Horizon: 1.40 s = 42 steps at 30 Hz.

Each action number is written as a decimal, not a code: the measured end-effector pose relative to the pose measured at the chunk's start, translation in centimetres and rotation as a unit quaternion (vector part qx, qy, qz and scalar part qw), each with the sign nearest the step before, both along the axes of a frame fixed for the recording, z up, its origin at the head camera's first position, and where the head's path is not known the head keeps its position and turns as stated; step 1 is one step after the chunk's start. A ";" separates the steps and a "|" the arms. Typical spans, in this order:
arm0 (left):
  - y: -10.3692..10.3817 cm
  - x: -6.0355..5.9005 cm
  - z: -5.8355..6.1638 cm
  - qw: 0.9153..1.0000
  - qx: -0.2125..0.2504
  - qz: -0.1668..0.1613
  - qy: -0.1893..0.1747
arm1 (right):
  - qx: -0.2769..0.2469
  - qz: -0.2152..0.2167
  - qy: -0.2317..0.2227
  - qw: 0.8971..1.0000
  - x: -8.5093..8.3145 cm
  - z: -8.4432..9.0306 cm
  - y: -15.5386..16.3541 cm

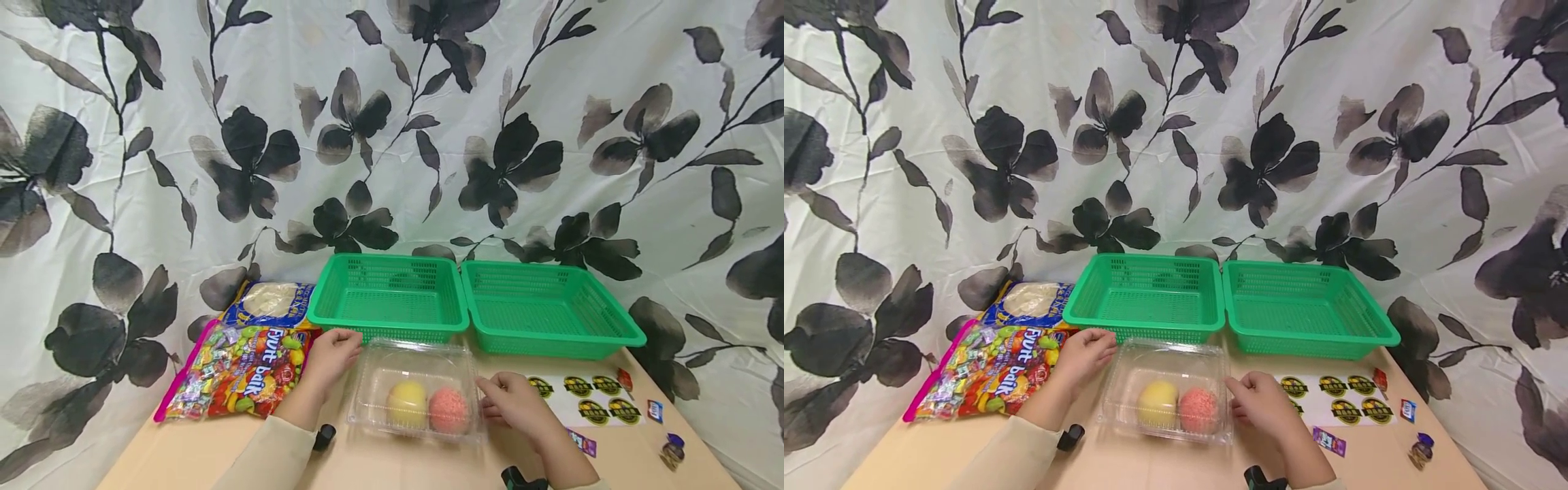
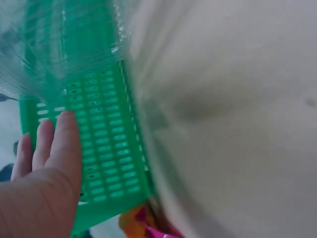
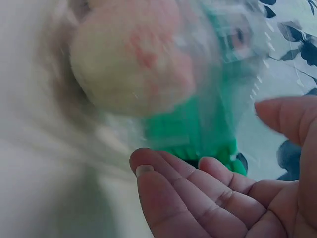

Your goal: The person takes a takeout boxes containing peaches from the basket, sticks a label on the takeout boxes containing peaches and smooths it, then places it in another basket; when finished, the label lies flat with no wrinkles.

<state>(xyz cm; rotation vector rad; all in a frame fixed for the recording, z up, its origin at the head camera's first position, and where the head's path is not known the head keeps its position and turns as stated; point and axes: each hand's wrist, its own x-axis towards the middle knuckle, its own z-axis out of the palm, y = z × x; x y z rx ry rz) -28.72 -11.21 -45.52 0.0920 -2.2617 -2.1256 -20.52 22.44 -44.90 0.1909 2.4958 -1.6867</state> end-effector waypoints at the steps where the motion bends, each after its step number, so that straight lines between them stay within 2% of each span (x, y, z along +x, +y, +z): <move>1: 0.0 0.3 0.0 1.000 -0.022 -0.016 0.011 | -0.002 0.004 0.000 1.000 0.0 0.2 0.5; 3: 0.0 1.0 0.1 0.996 -0.065 -0.047 0.026 | 0.001 0.015 0.004 1.000 -0.1 0.5 1.5; 6: -0.2 2.1 0.4 0.987 -0.132 -0.079 0.040 | 0.017 0.016 0.007 1.000 -0.3 1.3 3.2; 10: -0.6 3.3 0.9 0.978 -0.178 -0.102 0.039 | 0.045 0.013 0.013 0.999 -1.0 2.1 5.5; 13: -0.7 4.0 1.3 0.976 -0.182 -0.115 0.018 | 0.084 0.016 0.017 0.996 -1.4 2.4 7.5; 18: -0.8 4.8 1.6 0.970 -0.192 -0.145 -0.018 | 0.173 0.003 0.035 0.984 -2.1 2.1 10.8; 28: -1.3 5.7 1.3 0.960 -0.230 -0.157 -0.026 | 0.262 0.015 0.036 0.964 -3.1 0.1 13.6; 36: -1.7 6.6 1.4 0.961 -0.201 -0.183 -0.045 | 0.266 0.013 0.046 0.963 -3.8 -1.5 13.9; 42: -1.6 6.6 1.4 0.964 -0.188 -0.183 -0.043 | 0.239 0.011 0.000 0.971 -4.1 -1.6 13.7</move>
